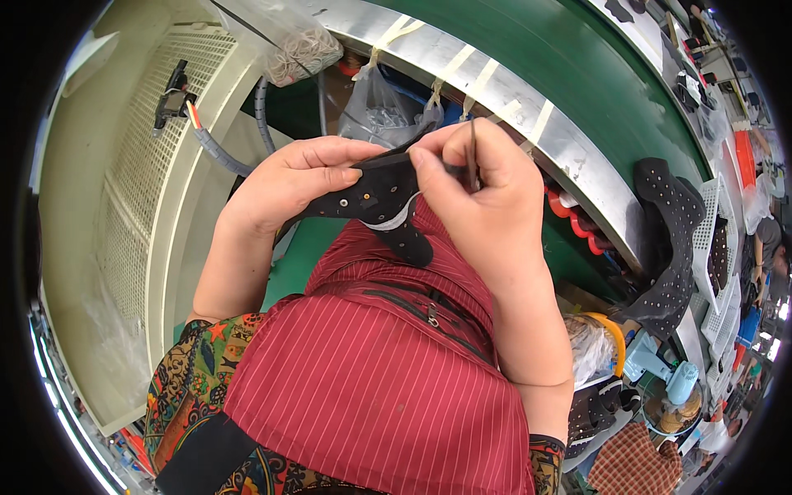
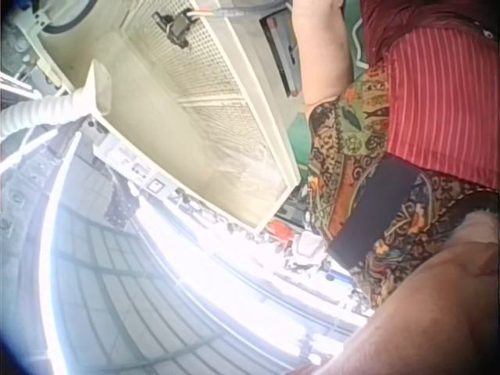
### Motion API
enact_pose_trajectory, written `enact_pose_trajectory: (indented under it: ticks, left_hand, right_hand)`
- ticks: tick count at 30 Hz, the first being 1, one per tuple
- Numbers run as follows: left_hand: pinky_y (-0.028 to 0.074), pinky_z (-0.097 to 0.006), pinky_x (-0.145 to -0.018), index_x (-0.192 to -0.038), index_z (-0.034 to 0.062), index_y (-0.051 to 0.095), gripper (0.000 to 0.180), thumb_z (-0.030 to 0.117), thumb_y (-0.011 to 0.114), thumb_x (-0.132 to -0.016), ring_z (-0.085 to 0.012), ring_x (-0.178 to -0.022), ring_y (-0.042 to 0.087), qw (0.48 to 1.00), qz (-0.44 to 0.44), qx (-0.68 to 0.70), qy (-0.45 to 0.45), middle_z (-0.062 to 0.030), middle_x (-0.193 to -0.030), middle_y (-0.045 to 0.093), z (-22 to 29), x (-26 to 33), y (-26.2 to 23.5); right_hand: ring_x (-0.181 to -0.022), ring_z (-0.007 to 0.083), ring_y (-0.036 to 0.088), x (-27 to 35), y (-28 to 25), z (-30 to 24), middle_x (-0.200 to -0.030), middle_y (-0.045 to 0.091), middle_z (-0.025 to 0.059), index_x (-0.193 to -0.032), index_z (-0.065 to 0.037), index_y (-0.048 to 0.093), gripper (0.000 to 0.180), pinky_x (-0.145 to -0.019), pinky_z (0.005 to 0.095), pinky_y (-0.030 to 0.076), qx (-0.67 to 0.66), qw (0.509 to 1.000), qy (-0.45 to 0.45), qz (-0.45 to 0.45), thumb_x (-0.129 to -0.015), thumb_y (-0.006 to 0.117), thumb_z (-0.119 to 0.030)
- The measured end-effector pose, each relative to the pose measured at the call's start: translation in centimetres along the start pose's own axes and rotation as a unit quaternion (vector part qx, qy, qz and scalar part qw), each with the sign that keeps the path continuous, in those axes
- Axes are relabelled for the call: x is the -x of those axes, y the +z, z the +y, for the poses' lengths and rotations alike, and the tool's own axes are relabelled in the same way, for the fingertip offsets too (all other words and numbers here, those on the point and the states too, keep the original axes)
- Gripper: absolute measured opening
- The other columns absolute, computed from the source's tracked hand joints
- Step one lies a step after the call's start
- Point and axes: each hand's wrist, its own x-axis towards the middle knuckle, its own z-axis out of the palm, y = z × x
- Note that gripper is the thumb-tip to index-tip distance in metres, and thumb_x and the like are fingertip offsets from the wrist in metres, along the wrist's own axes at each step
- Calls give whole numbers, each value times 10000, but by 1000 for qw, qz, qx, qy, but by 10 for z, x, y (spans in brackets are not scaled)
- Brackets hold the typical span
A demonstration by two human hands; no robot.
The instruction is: The person uses a small metal tool to press gold studs into pre-punched holes on a black fabric shoe upper. They work on one piece at a time, flipping it to check the placement, and then place the finished piece into a white plastic basket.
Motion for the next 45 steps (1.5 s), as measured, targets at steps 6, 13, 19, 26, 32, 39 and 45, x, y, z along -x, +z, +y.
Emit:
enact_pose_trajectory:
  ticks: [6, 13, 19, 26, 32, 39, 45]
  left_hand:
    - [460, -268, -893, -1219, -48, 527, 342, 16, 518, -883, -144, -1003, 592, 1000, -19, -4, 5, -95, -1102, 625, -2, 1, -3]
    - [450, -283, -907, -1224, -49, 524, 343, 27, 518, -890, -153, -1020, 583, 999, -28, 15, 5, -105, -1126, 612, -6, 1, -6]
    - [443, -299, -917, -1236, -48, 515, 355, 37, 521, -891, -167, -1042, 575, 998, -40, -32, 26, -114, -1144, 604, -4, 3, -6]
    - [445, -308, -924, -1233, -48, 519, 366, 14, 524, -872, -180, -1060, 576, 998, -44, -31, 27, -131, -1168, 595, -5, 6, -9]
    - [436, -278, -915, -1235, -27, 533, 378, -6, 489, -860, -141, -1030, 570, 999, -44, -18, -7, -93, -1146, 603, 0, 9, -7]
    - [438, -272, -915, -1231, -39, 524, 373, -9, 488, -860, -135, -1027, 569, 998, -51, -20, 1, -93, -1134, 603, -1, 9, -13]
    - [448, -283, -895, -1191, -44, 539, 349, 2, 555, -846, -150, -1020, 576, 975, -30, -210, 71, -94, -1104, 613, 5, 6, -8]
  right_hand:
    - [-688, 54, 486, -2, 3, 10, -776, 623, 55, -687, -41, 393, 272, -608, 205, 419, -42, 998, 30, 31, -790, 635, 26]
    - [-692, 50, 486, -1, 2, 12, -772, 622, 55, -679, -44, 387, 282, -604, 203, 414, -6, 999, 23, 28, -778, 643, 20]
    - [-637, 64, 419, -1, 3, 20, -724, 568, 20, -674, -37, 390, 288, -554, 217, 371, 8, 999, 10, 42, -762, 662, -5]
    - [-633, 71, 395, -6, 1, 21, -710, 514, 11, -672, -37, 390, 294, -549, 229, 352, 54, 997, -37, 45, -739, 676, -14]
    - [-642, 39, 420, -5, 0, 18, -827, 628, 31, -682, -57, 405, 278, -564, 207, 376, -13, 999, 48, 20, -762, 669, -28]
    - [-646, 34, 431, -5, 0, 19, -799, 638, 32, -688, -61, 417, 274, -569, 204, 386, -61, 996, 60, 13, -776, 675, -38]
    - [-621, 36, 420, -2, 3, 15, -730, 587, 9, -688, -40, 422, 270, -548, 196, 376, -12, 999, 41, 7, -768, 680, -24]
